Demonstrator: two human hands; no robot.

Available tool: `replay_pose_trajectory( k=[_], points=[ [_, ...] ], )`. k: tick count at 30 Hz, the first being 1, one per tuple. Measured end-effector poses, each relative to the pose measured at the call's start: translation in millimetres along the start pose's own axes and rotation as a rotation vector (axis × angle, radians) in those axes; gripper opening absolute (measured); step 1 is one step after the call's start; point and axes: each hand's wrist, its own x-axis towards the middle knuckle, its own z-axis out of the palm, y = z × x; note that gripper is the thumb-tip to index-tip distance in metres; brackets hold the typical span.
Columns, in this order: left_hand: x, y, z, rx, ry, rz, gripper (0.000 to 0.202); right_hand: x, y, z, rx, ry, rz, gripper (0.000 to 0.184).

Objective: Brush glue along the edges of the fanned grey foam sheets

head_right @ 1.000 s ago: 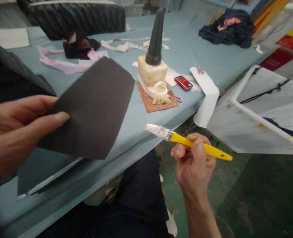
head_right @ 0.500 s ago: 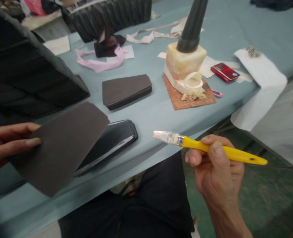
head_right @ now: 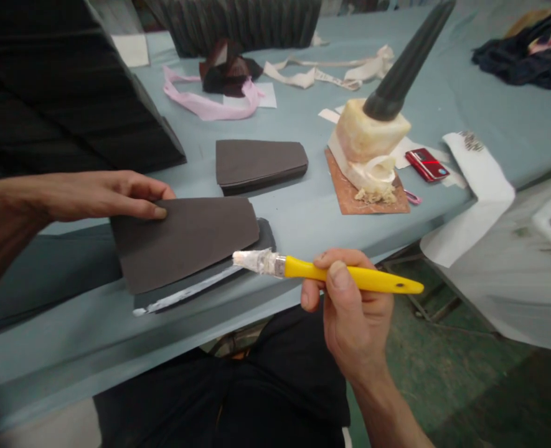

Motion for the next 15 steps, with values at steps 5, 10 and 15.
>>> replay_pose_trajectory(
  k=[5, 10, 15],
  points=[
    [4, 4, 6.5, 0.003, 0.021, -0.054, 0.034, -1, 5, 19, -0.066, -0.120, -0.028, 0.023],
    [4, -3, 11.5, 0.037, -0.011, 0.042, 0.043, 5, 3, 34, -0.147, -0.230, -0.033, 0.025],
    [17, -15, 12.5, 0.273, 0.112, 0.221, 0.033, 12, -1, 49, -0.181, -0.274, -0.047, 0.029]
  ],
)
